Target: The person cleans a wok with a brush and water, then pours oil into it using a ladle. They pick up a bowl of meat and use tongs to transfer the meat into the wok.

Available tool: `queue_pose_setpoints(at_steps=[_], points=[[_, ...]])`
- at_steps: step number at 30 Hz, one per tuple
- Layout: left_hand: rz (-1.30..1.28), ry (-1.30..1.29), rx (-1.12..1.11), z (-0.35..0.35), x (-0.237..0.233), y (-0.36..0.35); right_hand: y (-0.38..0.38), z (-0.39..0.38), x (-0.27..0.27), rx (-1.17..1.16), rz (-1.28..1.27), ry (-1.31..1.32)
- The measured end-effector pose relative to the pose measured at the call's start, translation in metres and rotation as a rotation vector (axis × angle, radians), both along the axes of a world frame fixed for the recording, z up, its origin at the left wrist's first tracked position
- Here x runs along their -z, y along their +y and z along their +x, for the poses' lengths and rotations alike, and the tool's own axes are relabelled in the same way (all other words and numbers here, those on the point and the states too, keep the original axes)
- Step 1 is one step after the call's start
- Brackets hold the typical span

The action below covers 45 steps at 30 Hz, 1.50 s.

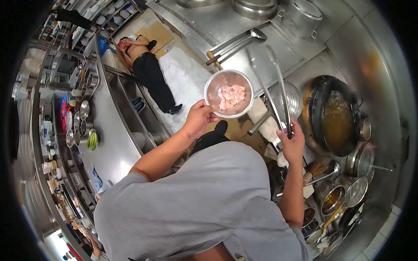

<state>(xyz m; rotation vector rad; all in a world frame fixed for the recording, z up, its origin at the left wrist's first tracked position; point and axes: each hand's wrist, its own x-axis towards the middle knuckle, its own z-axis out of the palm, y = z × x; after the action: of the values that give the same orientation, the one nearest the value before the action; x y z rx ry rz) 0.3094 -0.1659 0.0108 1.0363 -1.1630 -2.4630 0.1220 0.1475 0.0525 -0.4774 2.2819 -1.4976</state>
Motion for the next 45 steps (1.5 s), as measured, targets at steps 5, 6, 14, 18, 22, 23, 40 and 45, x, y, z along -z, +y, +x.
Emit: queue_pose_setpoints(at_steps=[5,6,14,18,22,23,40,45], points=[[-0.019,-0.016,-0.135,0.020,-0.008,0.060,0.079,0.021,-0.055,-0.120,0.183,0.103],[-0.028,0.000,-0.142,0.024,-0.006,0.069,0.087,0.025,-0.068,-0.186,0.167,0.199],[-0.077,-0.014,-0.128,0.020,-0.024,0.120,0.147,0.028,-0.143,-0.403,0.488,0.565],[-0.118,-0.002,-0.036,-0.002,-0.028,0.125,0.164,0.033,-0.180,-0.367,0.657,0.512],[-0.131,0.035,0.066,-0.035,-0.033,0.128,0.176,0.046,-0.210,-0.283,0.776,0.537],[-0.142,0.029,0.105,-0.042,-0.035,0.129,0.179,0.049,-0.213,-0.254,0.792,0.528],[-0.291,0.052,0.639,-0.176,-0.021,0.163,0.186,0.073,-0.232,-0.045,1.197,0.615],[-0.161,0.062,0.635,-0.199,-0.019,0.181,0.190,0.081,-0.275,0.159,1.223,0.577]])
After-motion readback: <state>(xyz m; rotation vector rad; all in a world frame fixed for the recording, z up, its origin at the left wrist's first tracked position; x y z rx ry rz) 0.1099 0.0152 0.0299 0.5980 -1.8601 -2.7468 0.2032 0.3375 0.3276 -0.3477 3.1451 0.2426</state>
